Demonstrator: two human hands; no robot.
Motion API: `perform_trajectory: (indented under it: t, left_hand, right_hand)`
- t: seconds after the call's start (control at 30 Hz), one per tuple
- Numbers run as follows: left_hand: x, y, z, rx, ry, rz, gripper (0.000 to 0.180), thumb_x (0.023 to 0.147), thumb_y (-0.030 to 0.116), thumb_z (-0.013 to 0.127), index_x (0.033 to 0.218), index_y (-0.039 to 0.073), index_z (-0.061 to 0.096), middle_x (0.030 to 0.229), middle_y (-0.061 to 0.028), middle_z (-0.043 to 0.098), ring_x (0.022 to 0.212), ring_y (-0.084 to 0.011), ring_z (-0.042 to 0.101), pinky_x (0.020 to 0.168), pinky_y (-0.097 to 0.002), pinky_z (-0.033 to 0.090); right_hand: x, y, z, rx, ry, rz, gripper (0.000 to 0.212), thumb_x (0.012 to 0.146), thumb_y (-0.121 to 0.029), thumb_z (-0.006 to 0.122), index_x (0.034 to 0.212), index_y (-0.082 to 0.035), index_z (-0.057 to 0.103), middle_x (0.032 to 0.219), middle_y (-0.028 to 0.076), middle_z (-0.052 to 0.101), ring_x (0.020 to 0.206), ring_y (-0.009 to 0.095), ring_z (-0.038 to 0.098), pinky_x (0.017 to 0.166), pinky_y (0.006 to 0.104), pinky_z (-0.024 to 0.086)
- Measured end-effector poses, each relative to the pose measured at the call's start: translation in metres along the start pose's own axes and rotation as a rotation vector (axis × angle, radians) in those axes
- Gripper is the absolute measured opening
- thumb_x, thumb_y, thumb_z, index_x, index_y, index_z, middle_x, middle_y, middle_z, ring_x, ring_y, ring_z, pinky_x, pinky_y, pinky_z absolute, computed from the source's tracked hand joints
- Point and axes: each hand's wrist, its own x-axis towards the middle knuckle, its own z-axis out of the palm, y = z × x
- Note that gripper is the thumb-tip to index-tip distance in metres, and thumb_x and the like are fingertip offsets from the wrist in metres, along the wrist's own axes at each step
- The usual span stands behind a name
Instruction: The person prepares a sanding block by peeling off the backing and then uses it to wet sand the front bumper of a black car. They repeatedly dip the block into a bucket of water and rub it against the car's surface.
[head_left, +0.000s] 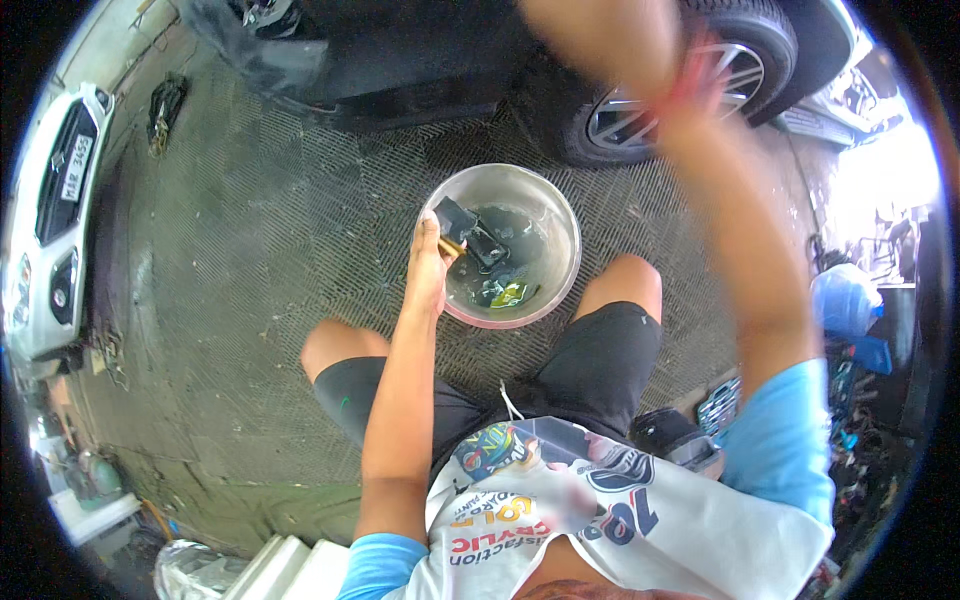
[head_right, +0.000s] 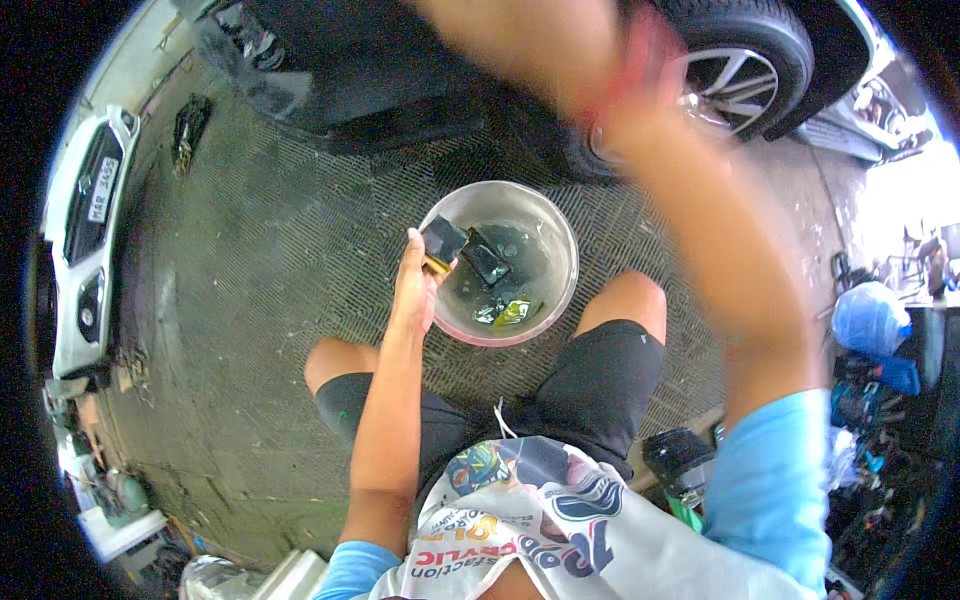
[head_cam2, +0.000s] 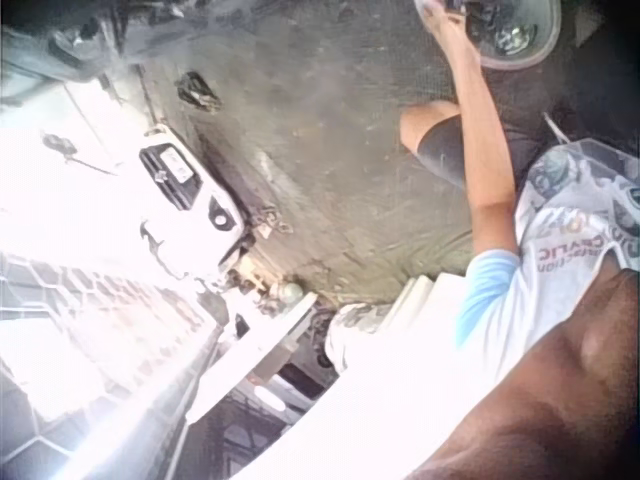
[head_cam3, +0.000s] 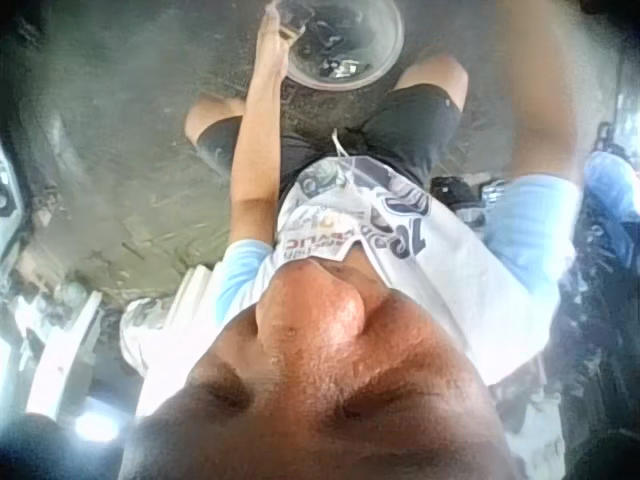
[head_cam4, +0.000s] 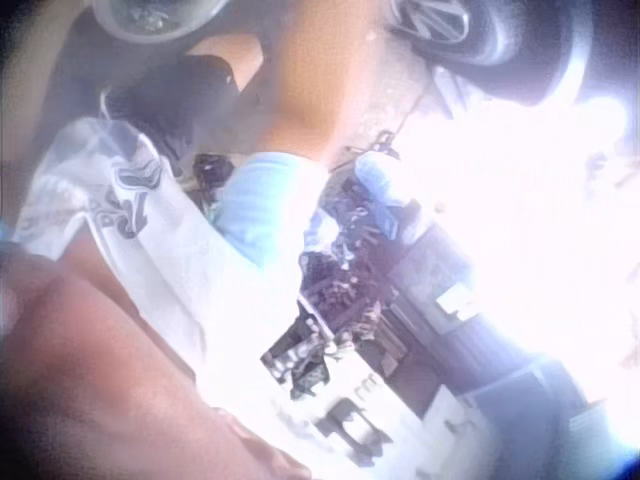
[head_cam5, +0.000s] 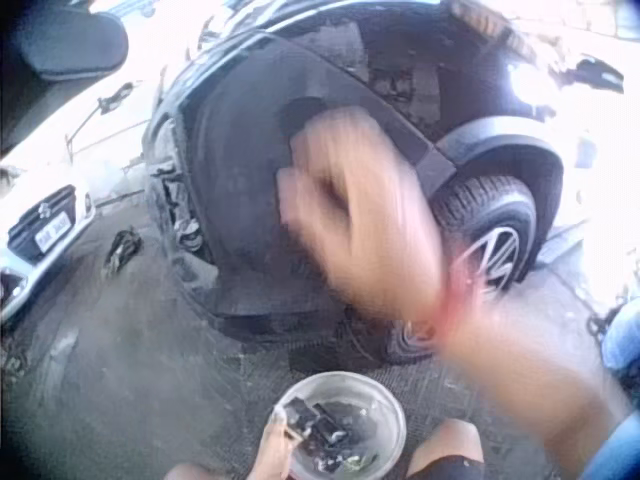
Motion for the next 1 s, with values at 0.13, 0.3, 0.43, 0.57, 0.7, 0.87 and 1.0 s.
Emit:
perform_trajectory:
  t: [0.13,0.3,0.43,0.57,0.7,0.87,1.0]
  left_hand:
    - [-0.019,0.014,-0.005,0.118,-0.124,-0.085,0.114,0.099,0.089,0.021,0.164,-0.003,0.037,0.161,-0.0172,0.05,0.152,-0.0298,0.045,0.128,-0.043,0.029]
    - [-0.012,0.027,-0.028,1.401,-0.348,-0.012,0.082,0.109,0.072,0.033,0.146,0.005,0.062,0.124,-0.0227,0.076,0.117,-0.0401,0.071,0.101,-0.0525,0.055]
    - [-0.003,-0.026,-0.056,1.568,-0.219,0.748,0.04,0.101,0.045,0.066,0.117,0.01,0.077,0.096,-0.0128,0.079,0.093,-0.0326,0.075,0.078,-0.0454,0.06]
    - [0.008,-0.04,-0.033,1.387,-0.244,0.967,0.024,0.093,0.036,0.078,0.101,0.013,0.08,0.09,-0.0034,0.078,0.083,-0.0247,0.074,0.075,-0.0402,0.059]
    - [0.005,-0.037,-0.052,1.382,-0.186,0.926,0.02,0.091,0.033,0.081,0.094,0.014,0.08,0.088,-0.0011,0.078,0.079,-0.0234,0.073,0.073,-0.0397,0.059]
    - [0.007,-0.038,-0.049,1.356,-0.2,0.899,0.019,0.095,0.032,0.074,0.093,0.014,0.078,0.084,-0.0034,0.074,0.082,-0.0251,0.071,0.076,-0.0418,0.058]
    - [0.014,-0.042,-0.068,1.539,-0.187,0.819,0.016,0.091,0.024,0.073,0.095,0.009,0.078,0.086,-0.0074,0.074,0.083,-0.0281,0.072,0.077,-0.0438,0.059]
  right_hand:
    - [-0.267,-0.075,0.082,0.467,-0.672,0.757,0.116,0.076,-0.047,0.095,0.161,0.006,0.036,0.159,0.032,0.047,0.149,0.041,0.047,0.127,0.0463,0.035]
    - [-0.36,-0.096,0.15,1.147,-0.247,1.888,0.059,0.099,-0.025,0.079,0.149,-0.006,0.054,0.129,0.009,0.068,0.107,0.023,0.069,0.097,0.0541,0.056]
    - [-0.437,-0.031,0.216,0.954,-0.182,2.264,0.043,0.101,-0.023,0.073,0.141,-0.011,0.063,0.128,0.012,0.069,0.109,0.034,0.068,0.087,0.0563,0.059]
    - [-0.586,0.02,0.201,0.61,0.205,2.553,0.044,0.103,-0.031,0.067,0.139,-0.005,0.063,0.121,0.017,0.069,0.106,0.037,0.07,0.076,0.0513,0.061]
    - [-0.607,-0.003,0.206,0.52,0.197,2.644,0.043,0.103,-0.036,0.066,0.131,-0.003,0.066,0.114,0.017,0.072,0.101,0.035,0.071,0.078,0.0518,0.06]
    - [-0.523,0.005,0.191,0.445,0.043,2.353,0.045,0.103,-0.042,0.065,0.121,-0.001,0.07,0.104,0.017,0.075,0.095,0.033,0.073,0.079,0.0524,0.058]
    - [-0.376,-0.036,0.182,0.126,-1.009,1.393,0.036,0.102,-0.036,0.066,0.116,-0.004,0.074,0.093,0.02,0.076,0.089,0.033,0.074,0.079,0.0529,0.056]
